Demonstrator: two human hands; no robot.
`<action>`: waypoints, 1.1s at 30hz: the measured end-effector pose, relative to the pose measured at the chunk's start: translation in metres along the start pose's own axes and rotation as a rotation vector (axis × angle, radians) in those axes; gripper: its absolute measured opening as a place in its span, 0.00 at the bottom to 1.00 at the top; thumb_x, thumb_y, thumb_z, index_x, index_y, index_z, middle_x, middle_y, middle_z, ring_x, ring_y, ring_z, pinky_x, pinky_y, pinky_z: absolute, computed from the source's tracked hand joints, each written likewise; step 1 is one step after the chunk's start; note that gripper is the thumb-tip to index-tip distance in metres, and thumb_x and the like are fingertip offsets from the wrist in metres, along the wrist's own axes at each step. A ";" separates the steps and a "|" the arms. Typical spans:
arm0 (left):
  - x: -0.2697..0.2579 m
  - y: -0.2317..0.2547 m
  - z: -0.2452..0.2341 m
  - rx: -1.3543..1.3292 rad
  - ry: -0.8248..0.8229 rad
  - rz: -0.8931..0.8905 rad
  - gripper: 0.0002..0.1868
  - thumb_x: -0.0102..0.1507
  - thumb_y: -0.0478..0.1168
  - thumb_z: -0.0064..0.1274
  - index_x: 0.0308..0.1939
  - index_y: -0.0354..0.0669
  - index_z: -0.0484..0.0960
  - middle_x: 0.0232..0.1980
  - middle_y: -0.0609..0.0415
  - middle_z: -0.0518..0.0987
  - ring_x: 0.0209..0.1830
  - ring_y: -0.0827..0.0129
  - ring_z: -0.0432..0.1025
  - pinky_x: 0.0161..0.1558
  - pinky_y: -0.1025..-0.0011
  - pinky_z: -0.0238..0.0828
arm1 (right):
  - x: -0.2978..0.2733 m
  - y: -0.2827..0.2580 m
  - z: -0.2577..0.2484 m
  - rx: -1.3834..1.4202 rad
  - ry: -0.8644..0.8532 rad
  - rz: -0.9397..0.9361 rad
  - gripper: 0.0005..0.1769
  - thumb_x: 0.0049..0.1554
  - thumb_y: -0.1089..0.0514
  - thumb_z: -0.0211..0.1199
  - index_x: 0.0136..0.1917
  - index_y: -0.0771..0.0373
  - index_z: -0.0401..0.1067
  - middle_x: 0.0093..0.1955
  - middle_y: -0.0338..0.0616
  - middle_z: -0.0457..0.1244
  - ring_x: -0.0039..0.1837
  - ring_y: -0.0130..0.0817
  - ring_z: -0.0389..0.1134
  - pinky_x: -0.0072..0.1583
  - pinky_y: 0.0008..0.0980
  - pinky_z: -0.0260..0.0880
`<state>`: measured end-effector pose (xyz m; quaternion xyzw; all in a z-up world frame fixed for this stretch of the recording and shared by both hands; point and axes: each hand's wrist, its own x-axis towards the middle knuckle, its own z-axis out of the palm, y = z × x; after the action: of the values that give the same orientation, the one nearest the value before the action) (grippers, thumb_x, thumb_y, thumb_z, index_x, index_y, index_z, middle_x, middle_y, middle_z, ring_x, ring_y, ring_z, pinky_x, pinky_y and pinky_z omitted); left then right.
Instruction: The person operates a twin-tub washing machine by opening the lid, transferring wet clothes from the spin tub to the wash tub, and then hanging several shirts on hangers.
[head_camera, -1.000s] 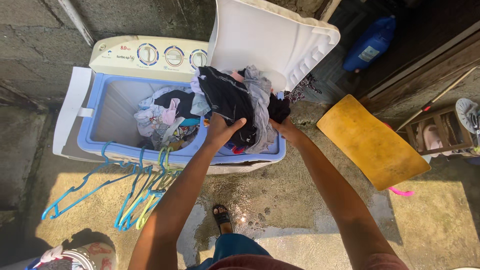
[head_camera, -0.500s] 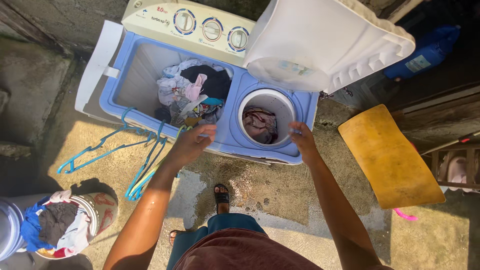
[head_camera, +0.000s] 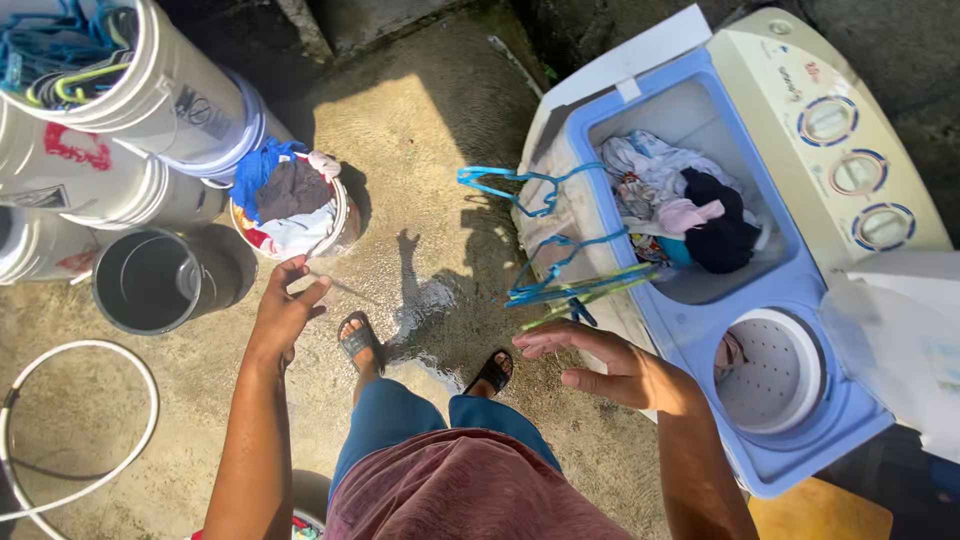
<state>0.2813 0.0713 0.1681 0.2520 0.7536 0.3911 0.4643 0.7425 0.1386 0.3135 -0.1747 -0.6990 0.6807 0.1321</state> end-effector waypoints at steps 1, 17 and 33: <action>0.006 -0.017 -0.027 0.008 0.039 -0.062 0.48 0.55 0.46 0.65 0.75 0.40 0.58 0.73 0.44 0.62 0.62 0.51 0.72 0.53 0.56 0.75 | 0.034 -0.005 0.007 0.038 -0.043 0.048 0.32 0.67 0.49 0.55 0.79 0.63 0.57 0.78 0.49 0.59 0.77 0.41 0.62 0.75 0.46 0.61; 0.568 -0.245 -0.233 0.243 0.011 -0.113 0.73 0.46 0.66 0.74 0.77 0.24 0.52 0.74 0.27 0.66 0.75 0.49 0.64 0.71 0.62 0.60 | 0.606 0.561 0.144 0.620 0.506 1.019 0.67 0.49 0.25 0.65 0.84 0.51 0.31 0.85 0.54 0.39 0.85 0.51 0.37 0.81 0.49 0.41; 0.649 -0.400 -0.157 -0.478 0.188 -0.178 0.54 0.47 0.38 0.75 0.70 0.43 0.56 0.61 0.49 0.74 0.58 0.66 0.71 0.61 0.66 0.66 | 0.746 0.771 0.127 0.592 0.717 1.091 0.56 0.44 0.35 0.75 0.78 0.59 0.62 0.76 0.49 0.60 0.74 0.41 0.60 0.72 0.44 0.57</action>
<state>-0.1529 0.2704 -0.4463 0.0305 0.6990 0.5372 0.4710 0.0640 0.3494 -0.5004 -0.6691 -0.2118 0.7115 0.0365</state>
